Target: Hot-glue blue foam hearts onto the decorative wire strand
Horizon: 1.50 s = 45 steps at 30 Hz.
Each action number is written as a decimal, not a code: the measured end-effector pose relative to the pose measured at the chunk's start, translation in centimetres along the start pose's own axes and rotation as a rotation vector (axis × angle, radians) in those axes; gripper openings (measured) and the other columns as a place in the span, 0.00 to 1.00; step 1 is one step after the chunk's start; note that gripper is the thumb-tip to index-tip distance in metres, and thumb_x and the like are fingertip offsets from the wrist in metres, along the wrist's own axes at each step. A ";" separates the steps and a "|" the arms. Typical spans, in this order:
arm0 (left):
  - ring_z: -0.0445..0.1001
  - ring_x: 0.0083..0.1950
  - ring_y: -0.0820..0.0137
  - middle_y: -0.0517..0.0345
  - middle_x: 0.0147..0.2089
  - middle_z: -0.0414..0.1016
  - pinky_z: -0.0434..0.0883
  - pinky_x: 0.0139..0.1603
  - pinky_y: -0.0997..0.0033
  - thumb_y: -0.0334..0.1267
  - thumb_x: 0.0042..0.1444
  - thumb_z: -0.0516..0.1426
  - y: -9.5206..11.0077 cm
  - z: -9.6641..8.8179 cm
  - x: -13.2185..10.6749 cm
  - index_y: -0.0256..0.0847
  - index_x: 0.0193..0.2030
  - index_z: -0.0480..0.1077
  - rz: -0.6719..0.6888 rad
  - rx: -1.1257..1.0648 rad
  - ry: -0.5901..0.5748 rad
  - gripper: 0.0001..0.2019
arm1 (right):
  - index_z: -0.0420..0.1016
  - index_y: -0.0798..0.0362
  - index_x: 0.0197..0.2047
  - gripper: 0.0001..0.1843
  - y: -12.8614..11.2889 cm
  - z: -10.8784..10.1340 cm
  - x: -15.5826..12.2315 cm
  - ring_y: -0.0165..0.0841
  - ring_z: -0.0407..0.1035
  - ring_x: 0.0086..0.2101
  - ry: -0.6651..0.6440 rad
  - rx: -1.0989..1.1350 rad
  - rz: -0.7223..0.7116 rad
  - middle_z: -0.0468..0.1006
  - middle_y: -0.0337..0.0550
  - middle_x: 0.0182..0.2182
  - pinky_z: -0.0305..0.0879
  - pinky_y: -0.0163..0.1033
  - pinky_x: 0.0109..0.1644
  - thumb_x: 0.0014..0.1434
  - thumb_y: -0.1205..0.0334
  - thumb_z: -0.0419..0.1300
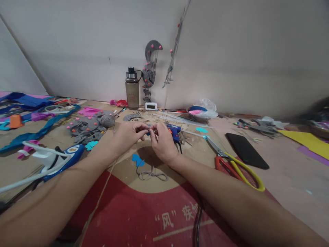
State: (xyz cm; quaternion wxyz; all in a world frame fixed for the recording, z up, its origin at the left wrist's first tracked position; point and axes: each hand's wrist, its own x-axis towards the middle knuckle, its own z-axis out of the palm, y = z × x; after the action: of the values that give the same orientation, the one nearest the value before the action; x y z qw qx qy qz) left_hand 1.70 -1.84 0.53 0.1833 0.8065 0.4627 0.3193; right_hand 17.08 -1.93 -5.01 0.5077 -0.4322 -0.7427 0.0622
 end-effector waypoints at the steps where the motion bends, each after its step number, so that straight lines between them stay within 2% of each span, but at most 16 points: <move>1: 0.70 0.23 0.75 0.58 0.25 0.76 0.65 0.24 0.78 0.38 0.55 0.56 0.0 0.1 0.0 0.37 0.40 0.77 -0.027 -0.038 0.008 0.11 | 0.61 0.51 0.36 0.03 0.1 0.1 0.0 0.36 0.63 0.37 0.004 0.029 0.013 0.68 0.45 0.35 0.62 0.42 0.41 0.62 0.63 0.49; 5: 0.71 0.21 0.74 0.56 0.26 0.77 0.68 0.23 0.76 0.40 0.53 0.57 -0.4 0.3 0.0 0.36 0.37 0.76 -0.116 -0.217 0.067 0.11 | 0.60 0.52 0.46 0.09 0.4 0.7 -0.3 0.34 0.65 0.35 0.010 0.163 0.084 0.68 0.45 0.36 0.64 0.41 0.41 0.61 0.62 0.51; 7: 0.71 0.22 0.74 0.55 0.26 0.77 0.69 0.23 0.76 0.40 0.52 0.58 -0.7 0.4 0.1 0.36 0.36 0.75 -0.124 -0.260 0.086 0.10 | 0.60 0.52 0.47 0.11 0.5 0.9 -0.4 0.34 0.65 0.34 0.004 0.194 0.087 0.68 0.44 0.35 0.65 0.41 0.41 0.60 0.63 0.51; 11: 0.72 0.24 0.72 0.55 0.26 0.77 0.67 0.23 0.77 0.39 0.51 0.57 -0.9 0.4 0.1 0.36 0.35 0.76 -0.112 -0.231 0.108 0.10 | 0.62 0.52 0.43 0.07 0.4 0.8 -0.3 0.34 0.65 0.36 0.004 0.183 0.080 0.69 0.45 0.35 0.64 0.41 0.42 0.60 0.63 0.51; 16: 0.70 0.24 0.74 0.60 0.24 0.75 0.64 0.25 0.77 0.37 0.52 0.55 -0.5 0.2 -0.1 0.38 0.34 0.77 -0.051 -0.058 0.131 0.09 | 0.64 0.51 0.37 0.03 0.2 0.4 0.0 0.35 0.65 0.36 0.007 0.129 0.058 0.69 0.44 0.34 0.62 0.41 0.42 0.60 0.63 0.52; 24: 0.69 0.24 0.75 0.59 0.24 0.74 0.64 0.25 0.78 0.38 0.54 0.54 -0.2 0.3 -0.1 0.37 0.34 0.76 -0.039 -0.011 0.082 0.10 | 0.63 0.51 0.32 0.07 0.0 0.0 0.5 0.34 0.63 0.36 0.030 0.119 0.095 0.69 0.42 0.32 0.59 0.40 0.41 0.62 0.60 0.50; 29: 0.68 0.22 0.76 0.59 0.23 0.73 0.65 0.21 0.79 0.40 0.53 0.56 -1.1 0.8 0.1 0.36 0.35 0.75 -0.078 -0.196 0.086 0.10 | 0.62 0.51 0.32 0.07 -0.1 -0.1 0.4 0.34 0.63 0.35 0.024 0.114 0.077 0.69 0.42 0.31 0.59 0.40 0.41 0.62 0.60 0.50; 33: 0.74 0.24 0.74 0.57 0.26 0.76 0.70 0.22 0.78 0.40 0.52 0.57 -1.2 1.1 0.2 0.35 0.35 0.72 -0.125 -0.382 0.107 0.10 | 0.64 0.51 0.32 0.06 -0.1 0.1 0.3 0.34 0.64 0.35 0.021 0.114 0.049 0.69 0.42 0.32 0.60 0.40 0.41 0.61 0.61 0.51; 37: 0.77 0.29 0.72 0.55 0.31 0.78 0.75 0.30 0.74 0.39 0.50 0.60 -1.3 1.1 0.3 0.34 0.37 0.73 -0.124 -0.440 0.156 0.10 | 0.66 0.51 0.33 0.06 -0.2 0.2 0.3 0.34 0.65 0.35 -0.006 0.120 0.030 0.71 0.42 0.32 0.61 0.40 0.41 0.61 0.62 0.51; 40: 0.77 0.30 0.71 0.54 0.32 0.79 0.76 0.33 0.72 0.39 0.49 0.61 -1.6 1.0 0.5 0.34 0.38 0.73 -0.136 -0.459 0.178 0.12 | 0.69 0.51 0.34 0.08 -0.4 -0.1 0.5 0.33 0.65 0.34 -0.072 0.112 -0.018 0.72 0.42 0.32 0.62 0.39 0.40 0.62 0.61 0.51; 43: 0.77 0.29 0.71 0.55 0.31 0.77 0.76 0.30 0.73 0.40 0.49 0.61 -2.0 0.8 0.6 0.33 0.36 0.73 -0.140 -0.478 0.184 0.12 | 0.72 0.51 0.33 0.14 -0.6 -1.0 0.7 0.35 0.66 0.37 -0.117 0.059 -0.111 0.73 0.44 0.33 0.61 0.41 0.44 0.64 0.58 0.49; 45: 0.77 0.28 0.70 0.55 0.29 0.76 0.74 0.26 0.74 0.41 0.50 0.60 -2.1 0.7 0.7 0.33 0.36 0.72 -0.138 -0.496 0.198 0.12 | 0.72 0.51 0.32 0.16 -0.5 -2.0 0.9 0.36 0.67 0.39 -0.112 0.017 -0.122 0.74 0.44 0.33 0.61 0.42 0.46 0.65 0.56 0.47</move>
State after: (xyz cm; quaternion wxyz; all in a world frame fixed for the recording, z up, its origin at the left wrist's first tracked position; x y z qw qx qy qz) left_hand 1.12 -0.18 -1.01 0.3505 0.6683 0.4397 0.4870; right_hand 18.32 -2.29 -3.16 0.4720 -0.3775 -0.7943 0.0616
